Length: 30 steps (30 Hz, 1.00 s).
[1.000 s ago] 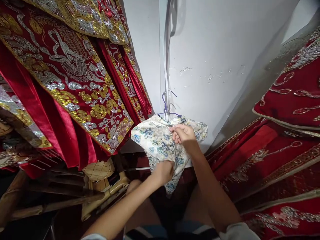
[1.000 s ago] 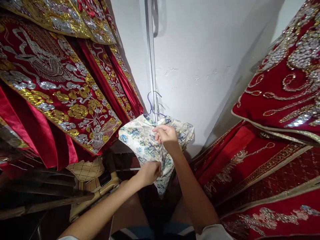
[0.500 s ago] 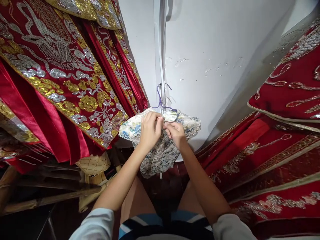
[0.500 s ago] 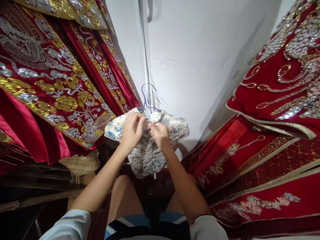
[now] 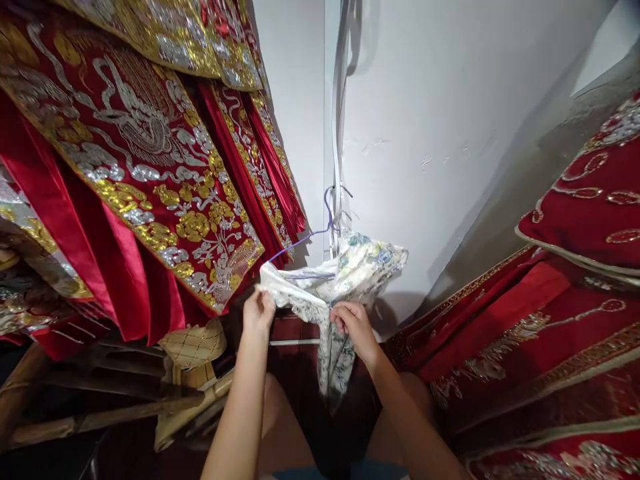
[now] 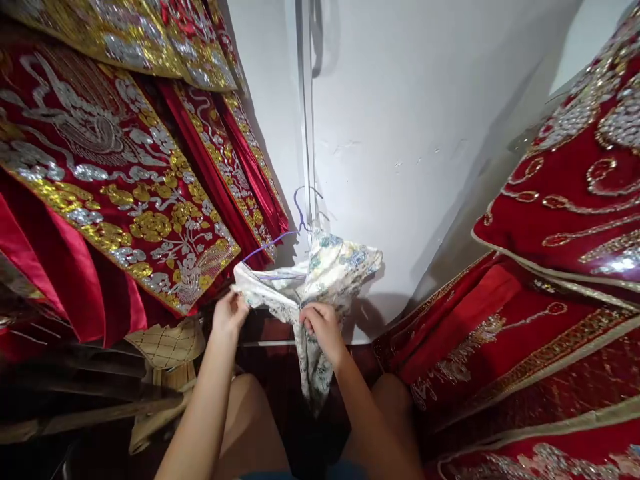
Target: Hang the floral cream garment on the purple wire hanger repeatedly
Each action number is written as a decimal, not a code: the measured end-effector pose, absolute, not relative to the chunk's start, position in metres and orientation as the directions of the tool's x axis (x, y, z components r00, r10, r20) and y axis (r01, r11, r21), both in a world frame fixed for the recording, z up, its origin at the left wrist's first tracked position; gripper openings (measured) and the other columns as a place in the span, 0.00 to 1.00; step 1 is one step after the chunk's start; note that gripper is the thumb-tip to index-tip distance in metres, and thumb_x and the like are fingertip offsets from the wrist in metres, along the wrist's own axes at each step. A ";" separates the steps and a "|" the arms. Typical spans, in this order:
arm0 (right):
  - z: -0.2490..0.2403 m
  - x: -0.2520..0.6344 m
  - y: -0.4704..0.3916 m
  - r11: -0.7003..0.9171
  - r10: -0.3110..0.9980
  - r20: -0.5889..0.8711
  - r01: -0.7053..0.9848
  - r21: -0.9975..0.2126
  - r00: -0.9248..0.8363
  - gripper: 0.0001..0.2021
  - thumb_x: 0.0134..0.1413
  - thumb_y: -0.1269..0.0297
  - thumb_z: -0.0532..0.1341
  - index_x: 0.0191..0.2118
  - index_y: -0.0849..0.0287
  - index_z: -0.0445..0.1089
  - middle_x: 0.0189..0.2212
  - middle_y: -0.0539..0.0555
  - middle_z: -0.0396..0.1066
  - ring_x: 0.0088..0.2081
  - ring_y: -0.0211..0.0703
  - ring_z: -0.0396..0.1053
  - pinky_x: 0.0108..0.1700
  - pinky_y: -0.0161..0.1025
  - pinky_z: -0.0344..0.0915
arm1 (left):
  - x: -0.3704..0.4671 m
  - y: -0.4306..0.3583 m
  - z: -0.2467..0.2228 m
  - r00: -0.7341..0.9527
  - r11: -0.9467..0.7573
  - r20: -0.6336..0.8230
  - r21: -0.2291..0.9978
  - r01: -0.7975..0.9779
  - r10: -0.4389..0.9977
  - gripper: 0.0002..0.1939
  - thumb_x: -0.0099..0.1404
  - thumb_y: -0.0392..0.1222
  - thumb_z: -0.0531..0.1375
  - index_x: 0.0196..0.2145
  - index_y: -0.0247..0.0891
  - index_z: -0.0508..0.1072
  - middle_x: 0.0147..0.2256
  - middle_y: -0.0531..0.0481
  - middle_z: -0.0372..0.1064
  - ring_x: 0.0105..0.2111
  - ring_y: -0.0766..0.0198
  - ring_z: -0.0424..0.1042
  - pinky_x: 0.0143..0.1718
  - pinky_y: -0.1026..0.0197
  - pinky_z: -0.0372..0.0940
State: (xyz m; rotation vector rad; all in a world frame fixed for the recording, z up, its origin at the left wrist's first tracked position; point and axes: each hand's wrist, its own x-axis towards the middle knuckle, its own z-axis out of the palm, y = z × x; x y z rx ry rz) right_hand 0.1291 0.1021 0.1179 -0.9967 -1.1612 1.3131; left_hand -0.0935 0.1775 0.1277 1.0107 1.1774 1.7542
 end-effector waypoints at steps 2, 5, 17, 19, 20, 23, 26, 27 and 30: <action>0.108 0.130 0.098 -0.002 0.998 0.015 -0.255 -0.967 -0.064 0.12 0.47 0.61 0.58 0.18 0.57 0.66 0.13 0.45 0.56 0.17 0.35 0.51 0.22 0.35 0.43 | -0.079 0.165 0.108 -0.417 -0.153 -0.012 0.920 -0.360 0.909 0.13 0.67 0.32 0.54 0.24 0.38 0.61 0.18 0.55 0.58 0.19 0.69 0.64 0.27 0.65 0.67; 0.089 0.141 0.088 -0.032 0.999 -0.027 -0.371 -0.928 -0.018 0.14 0.46 0.60 0.60 0.15 0.55 0.62 0.13 0.46 0.53 0.17 0.36 0.50 0.22 0.36 0.45 | -0.055 0.146 0.085 -0.393 -0.034 -0.218 0.840 -0.542 0.893 0.10 0.66 0.30 0.53 0.27 0.36 0.65 0.23 0.50 0.67 0.25 0.66 0.71 0.33 0.62 0.71; 0.034 0.233 0.044 -0.322 0.945 -0.320 -0.027 -0.946 -0.063 0.21 0.42 0.40 0.67 0.22 0.55 0.72 0.16 0.50 0.60 0.18 0.39 0.56 0.21 0.39 0.50 | 0.014 0.087 0.108 -0.099 -0.080 0.045 0.919 -0.386 0.994 0.18 0.62 0.57 0.63 0.38 0.39 0.73 0.39 0.46 0.74 0.44 0.55 0.74 0.47 0.56 0.67; 0.045 0.228 0.048 -0.252 0.968 -0.252 -0.039 -0.967 -0.007 0.26 0.41 0.35 0.66 0.25 0.57 0.73 0.20 0.51 0.64 0.22 0.41 0.61 0.24 0.39 0.57 | 0.029 0.071 0.123 0.001 -0.168 0.171 0.966 -0.199 0.985 0.15 0.67 0.55 0.59 0.36 0.40 0.73 0.40 0.45 0.73 0.48 0.52 0.72 0.50 0.54 0.66; 0.052 0.223 0.051 -0.209 0.978 -0.209 -0.053 -0.977 -0.006 0.27 0.44 0.34 0.65 0.28 0.57 0.74 0.24 0.52 0.67 0.27 0.43 0.65 0.28 0.40 0.62 | 0.035 0.063 0.130 0.067 -0.229 0.237 0.967 -0.107 0.969 0.14 0.69 0.53 0.58 0.35 0.40 0.73 0.41 0.44 0.73 0.50 0.51 0.70 0.53 0.53 0.64; 0.079 0.200 0.058 -0.150 0.984 -0.130 -0.178 -0.973 -0.122 0.27 0.53 0.33 0.59 0.36 0.55 0.75 0.36 0.55 0.73 0.42 0.51 0.71 0.48 0.45 0.68 | 0.044 0.044 0.150 0.284 -0.379 0.354 0.925 0.035 0.891 0.10 0.72 0.45 0.55 0.36 0.42 0.74 0.43 0.44 0.71 0.53 0.53 0.68 0.58 0.53 0.60; 0.102 0.178 0.063 -0.259 0.943 -0.163 -0.332 -0.907 -0.291 0.30 0.54 0.30 0.54 0.43 0.51 0.74 0.41 0.55 0.75 0.50 0.52 0.71 0.55 0.47 0.66 | 0.039 0.039 0.161 0.381 -0.436 0.367 0.893 0.112 0.849 0.10 0.73 0.43 0.53 0.39 0.43 0.75 0.45 0.43 0.70 0.54 0.54 0.67 0.61 0.52 0.58; 0.108 0.174 0.064 -0.320 0.914 -0.189 -0.348 -0.881 -0.359 0.31 0.54 0.29 0.53 0.45 0.51 0.73 0.40 0.56 0.75 0.50 0.52 0.71 0.54 0.48 0.67 | 0.034 0.040 0.161 0.383 -0.443 0.360 0.884 0.153 0.851 0.11 0.73 0.43 0.53 0.40 0.43 0.75 0.45 0.43 0.70 0.55 0.53 0.66 0.61 0.52 0.58; 0.123 0.170 0.067 -0.440 0.778 -0.205 -0.282 -0.853 -0.594 0.32 0.50 0.29 0.56 0.42 0.54 0.74 0.36 0.58 0.76 0.43 0.54 0.74 0.49 0.49 0.69 | 0.011 0.047 0.156 0.297 -0.368 0.292 0.897 0.244 0.909 0.12 0.72 0.46 0.55 0.49 0.43 0.73 0.51 0.41 0.70 0.56 0.51 0.67 0.59 0.52 0.60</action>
